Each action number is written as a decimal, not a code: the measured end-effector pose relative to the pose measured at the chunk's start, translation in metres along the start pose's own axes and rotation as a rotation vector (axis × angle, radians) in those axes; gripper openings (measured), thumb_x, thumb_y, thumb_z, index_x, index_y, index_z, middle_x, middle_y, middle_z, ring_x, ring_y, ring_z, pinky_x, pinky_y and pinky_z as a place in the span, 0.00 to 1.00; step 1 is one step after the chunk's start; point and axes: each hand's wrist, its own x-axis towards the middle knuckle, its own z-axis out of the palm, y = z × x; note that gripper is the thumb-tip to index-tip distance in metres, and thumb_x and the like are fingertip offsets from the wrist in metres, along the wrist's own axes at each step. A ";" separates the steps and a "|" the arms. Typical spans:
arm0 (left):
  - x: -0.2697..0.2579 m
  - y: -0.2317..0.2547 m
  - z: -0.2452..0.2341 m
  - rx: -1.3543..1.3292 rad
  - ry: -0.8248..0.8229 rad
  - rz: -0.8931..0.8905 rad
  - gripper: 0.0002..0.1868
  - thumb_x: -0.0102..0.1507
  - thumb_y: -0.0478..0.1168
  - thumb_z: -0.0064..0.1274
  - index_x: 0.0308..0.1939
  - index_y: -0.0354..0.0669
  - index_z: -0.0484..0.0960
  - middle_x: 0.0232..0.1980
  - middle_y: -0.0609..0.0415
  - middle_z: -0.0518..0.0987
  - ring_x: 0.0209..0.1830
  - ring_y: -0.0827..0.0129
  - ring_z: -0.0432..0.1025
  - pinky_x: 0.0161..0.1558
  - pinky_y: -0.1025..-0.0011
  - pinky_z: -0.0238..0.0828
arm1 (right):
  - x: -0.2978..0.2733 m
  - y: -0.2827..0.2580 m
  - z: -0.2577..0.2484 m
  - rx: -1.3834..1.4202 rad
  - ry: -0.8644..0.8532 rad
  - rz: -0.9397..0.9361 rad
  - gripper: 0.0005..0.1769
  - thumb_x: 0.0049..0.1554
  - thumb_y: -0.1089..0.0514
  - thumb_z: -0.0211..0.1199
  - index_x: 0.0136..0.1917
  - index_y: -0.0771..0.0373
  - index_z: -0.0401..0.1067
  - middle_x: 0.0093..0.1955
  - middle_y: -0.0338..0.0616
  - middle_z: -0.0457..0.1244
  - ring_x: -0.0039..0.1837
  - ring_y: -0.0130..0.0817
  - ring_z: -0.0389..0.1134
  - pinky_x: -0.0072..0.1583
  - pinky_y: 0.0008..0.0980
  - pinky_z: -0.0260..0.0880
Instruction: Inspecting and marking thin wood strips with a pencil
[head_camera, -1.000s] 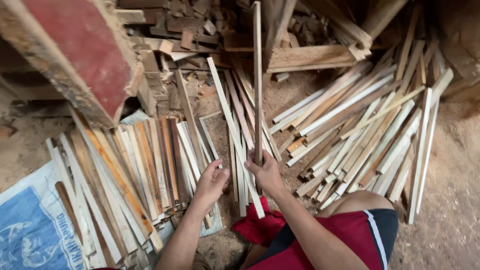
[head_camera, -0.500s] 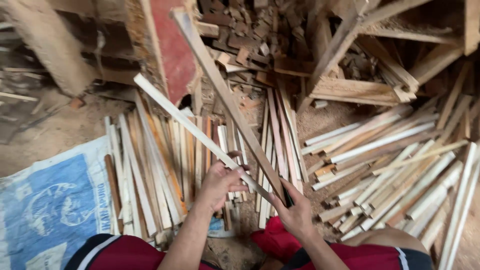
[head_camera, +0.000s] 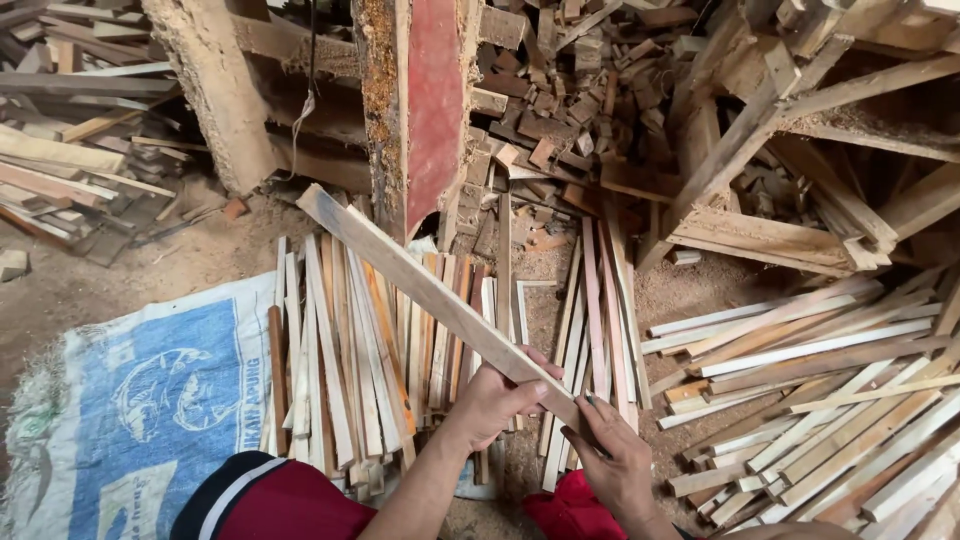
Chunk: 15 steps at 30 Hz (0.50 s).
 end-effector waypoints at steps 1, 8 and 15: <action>0.002 0.000 -0.003 0.000 -0.001 0.001 0.22 0.60 0.24 0.55 0.58 0.35 0.75 0.54 0.39 0.83 0.41 0.63 0.80 0.36 0.78 0.83 | 0.000 0.001 -0.001 -0.001 0.001 -0.001 0.34 0.42 0.65 0.76 0.62 0.57 0.75 0.67 0.58 0.66 0.59 0.41 0.75 0.59 0.26 0.80; 0.004 0.017 -0.014 -0.008 -0.003 0.064 0.19 0.61 0.24 0.56 0.56 0.36 0.78 0.53 0.40 0.85 0.35 0.67 0.78 0.29 0.79 0.76 | 0.008 -0.006 -0.005 -0.069 0.031 -0.094 0.31 0.42 0.65 0.75 0.60 0.60 0.75 0.64 0.58 0.67 0.69 0.48 0.69 0.70 0.39 0.71; -0.004 0.030 -0.008 0.005 -0.013 0.169 0.21 0.59 0.27 0.58 0.56 0.33 0.78 0.50 0.37 0.85 0.42 0.58 0.83 0.34 0.72 0.85 | 0.021 -0.034 -0.011 -0.126 0.039 -0.167 0.28 0.43 0.67 0.74 0.59 0.63 0.76 0.61 0.54 0.69 0.68 0.48 0.69 0.72 0.41 0.69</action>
